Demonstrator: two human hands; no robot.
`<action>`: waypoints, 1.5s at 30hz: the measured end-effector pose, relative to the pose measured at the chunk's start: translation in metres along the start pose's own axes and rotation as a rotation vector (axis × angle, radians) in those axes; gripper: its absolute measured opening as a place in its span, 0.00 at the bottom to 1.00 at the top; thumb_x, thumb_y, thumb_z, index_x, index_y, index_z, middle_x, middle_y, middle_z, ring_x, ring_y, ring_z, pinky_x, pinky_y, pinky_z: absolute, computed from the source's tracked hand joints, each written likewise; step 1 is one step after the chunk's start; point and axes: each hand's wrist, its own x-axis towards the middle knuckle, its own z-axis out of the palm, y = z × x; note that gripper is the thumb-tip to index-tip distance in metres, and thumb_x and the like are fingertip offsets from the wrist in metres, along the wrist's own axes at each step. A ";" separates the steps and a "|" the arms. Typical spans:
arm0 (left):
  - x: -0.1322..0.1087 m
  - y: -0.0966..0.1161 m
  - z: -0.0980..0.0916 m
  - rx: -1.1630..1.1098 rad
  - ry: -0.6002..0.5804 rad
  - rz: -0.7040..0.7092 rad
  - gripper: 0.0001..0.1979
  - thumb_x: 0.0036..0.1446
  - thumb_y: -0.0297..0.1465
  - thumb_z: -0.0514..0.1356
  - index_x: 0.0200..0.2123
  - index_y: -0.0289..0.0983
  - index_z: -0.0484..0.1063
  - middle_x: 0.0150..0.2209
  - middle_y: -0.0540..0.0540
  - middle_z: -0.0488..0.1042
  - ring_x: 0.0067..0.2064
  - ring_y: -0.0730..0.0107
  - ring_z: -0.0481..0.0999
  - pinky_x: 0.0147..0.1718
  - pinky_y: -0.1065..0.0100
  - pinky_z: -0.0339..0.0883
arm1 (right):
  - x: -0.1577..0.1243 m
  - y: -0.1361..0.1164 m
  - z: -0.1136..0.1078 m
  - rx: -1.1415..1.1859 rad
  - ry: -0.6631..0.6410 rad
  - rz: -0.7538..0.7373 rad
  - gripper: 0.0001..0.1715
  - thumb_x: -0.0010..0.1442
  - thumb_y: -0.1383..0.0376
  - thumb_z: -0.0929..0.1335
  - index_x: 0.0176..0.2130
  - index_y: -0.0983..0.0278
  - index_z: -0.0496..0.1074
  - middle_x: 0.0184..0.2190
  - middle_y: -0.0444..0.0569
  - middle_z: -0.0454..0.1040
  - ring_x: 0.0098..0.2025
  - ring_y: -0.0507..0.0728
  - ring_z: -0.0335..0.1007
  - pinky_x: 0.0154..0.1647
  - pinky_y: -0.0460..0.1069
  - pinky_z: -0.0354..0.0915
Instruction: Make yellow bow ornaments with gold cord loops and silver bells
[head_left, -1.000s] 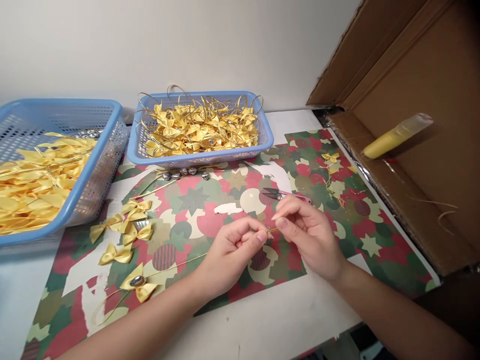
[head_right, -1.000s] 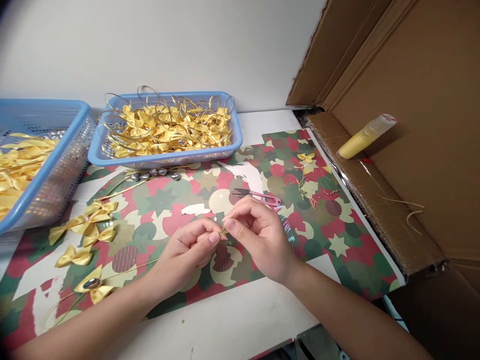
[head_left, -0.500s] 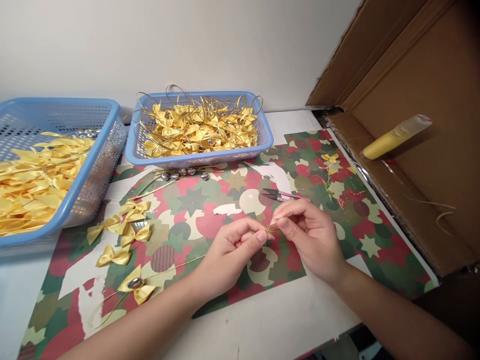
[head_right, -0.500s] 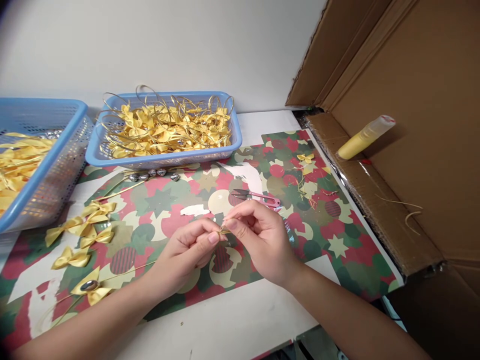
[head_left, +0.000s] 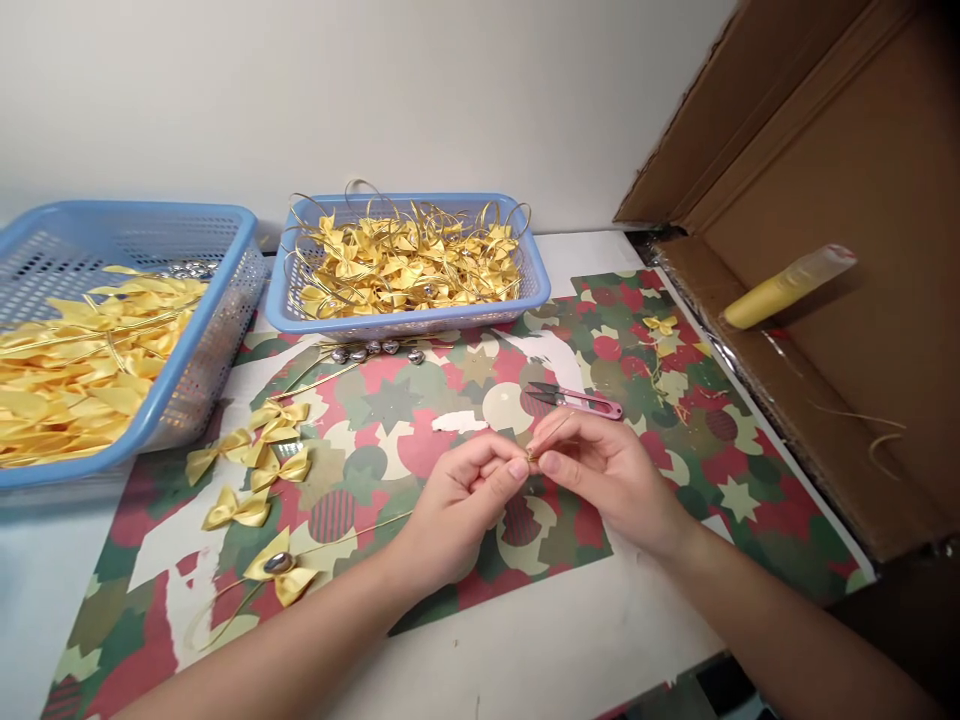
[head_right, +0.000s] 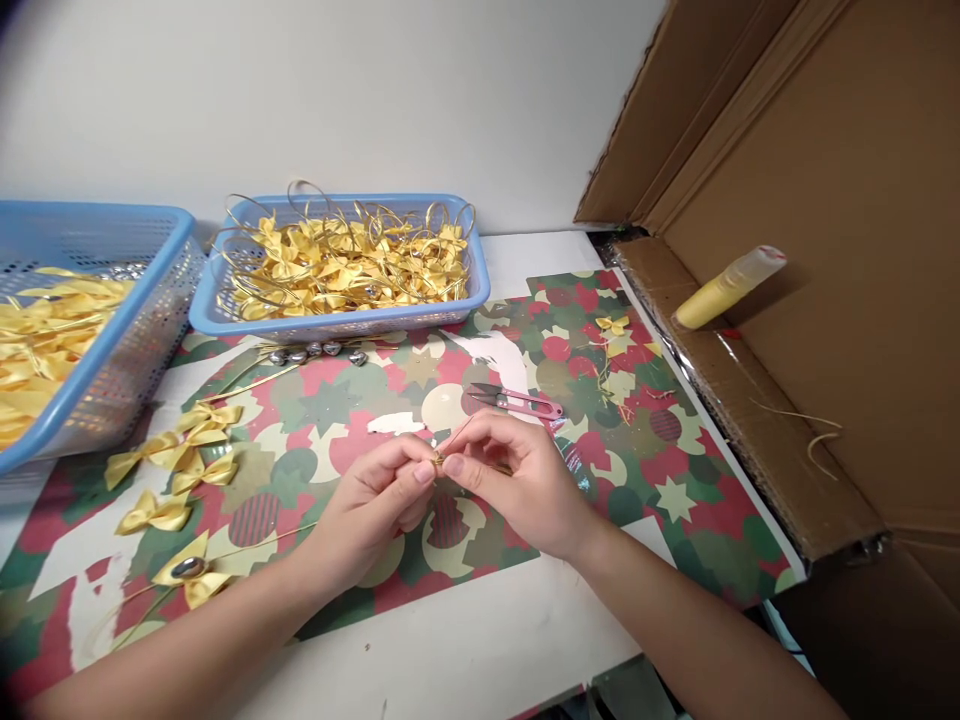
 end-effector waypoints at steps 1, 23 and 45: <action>0.000 0.000 0.000 0.010 -0.008 0.002 0.16 0.59 0.44 0.61 0.30 0.37 0.67 0.18 0.59 0.50 0.20 0.80 0.47 0.19 0.74 0.42 | -0.001 0.001 0.000 -0.028 0.014 -0.032 0.01 0.60 0.66 0.71 0.34 0.59 0.76 0.32 0.44 0.72 0.38 0.51 0.69 0.38 0.46 0.67; -0.001 -0.001 -0.003 0.048 -0.061 0.030 0.17 0.61 0.42 0.60 0.26 0.36 0.65 0.22 0.55 0.57 0.23 0.80 0.54 0.23 0.75 0.52 | -0.004 0.008 0.002 0.214 0.129 -0.072 0.04 0.65 0.63 0.68 0.36 0.56 0.74 0.35 0.42 0.72 0.39 0.49 0.67 0.41 0.44 0.64; -0.013 0.023 0.011 0.592 0.161 0.306 0.10 0.62 0.29 0.57 0.47 0.43 0.68 0.48 0.44 0.69 0.53 0.63 0.69 0.52 0.63 0.65 | -0.001 0.003 0.002 0.051 0.129 -0.157 0.07 0.64 0.62 0.68 0.32 0.58 0.71 0.33 0.45 0.68 0.39 0.53 0.65 0.40 0.48 0.64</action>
